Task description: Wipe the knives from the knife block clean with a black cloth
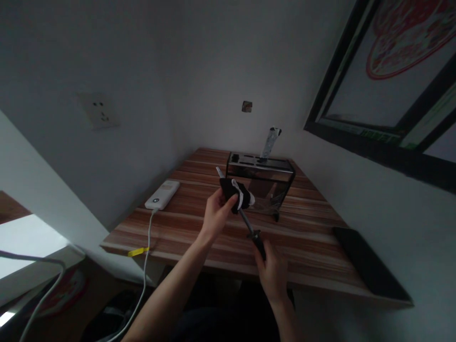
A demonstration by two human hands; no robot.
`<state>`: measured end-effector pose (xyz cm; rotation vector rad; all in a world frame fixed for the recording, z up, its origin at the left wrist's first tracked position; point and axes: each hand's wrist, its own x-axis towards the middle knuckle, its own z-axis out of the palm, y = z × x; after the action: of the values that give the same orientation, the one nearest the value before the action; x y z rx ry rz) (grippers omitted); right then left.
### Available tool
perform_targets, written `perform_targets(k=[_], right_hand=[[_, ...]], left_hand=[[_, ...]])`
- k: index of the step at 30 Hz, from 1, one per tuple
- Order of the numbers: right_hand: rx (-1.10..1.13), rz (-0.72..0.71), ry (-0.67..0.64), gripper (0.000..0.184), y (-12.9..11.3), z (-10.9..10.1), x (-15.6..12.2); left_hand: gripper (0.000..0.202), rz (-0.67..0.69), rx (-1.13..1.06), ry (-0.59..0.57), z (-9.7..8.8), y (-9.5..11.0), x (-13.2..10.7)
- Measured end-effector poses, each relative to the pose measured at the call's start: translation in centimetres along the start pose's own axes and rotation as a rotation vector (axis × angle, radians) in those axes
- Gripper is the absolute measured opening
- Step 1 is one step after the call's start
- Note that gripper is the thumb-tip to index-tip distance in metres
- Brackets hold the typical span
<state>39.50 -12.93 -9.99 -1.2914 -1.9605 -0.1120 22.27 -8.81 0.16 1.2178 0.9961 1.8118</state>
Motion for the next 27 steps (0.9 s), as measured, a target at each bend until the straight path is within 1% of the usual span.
perform_targets(k=[7,13,22,27], right_hand=[[-0.004,-0.010,0.062,0.038,-0.1,-0.1,0.0],[0.004,-0.002,0.075,0.037,0.0,0.0,0.0],[0.006,-0.007,0.083,0.036,0.2,0.2,-0.3],[-0.035,-0.006,0.096,0.038,0.2,0.2,-0.2]], left_hand=[[0.025,0.108,-0.009,0.073,-0.3,1.8,2.4],[0.021,0.149,-0.013,0.093,-0.4,3.1,3.7],[0.024,0.118,-0.062,0.124,-0.8,2.8,4.5],[0.024,0.095,-0.090,0.122,-0.5,2.5,4.4]])
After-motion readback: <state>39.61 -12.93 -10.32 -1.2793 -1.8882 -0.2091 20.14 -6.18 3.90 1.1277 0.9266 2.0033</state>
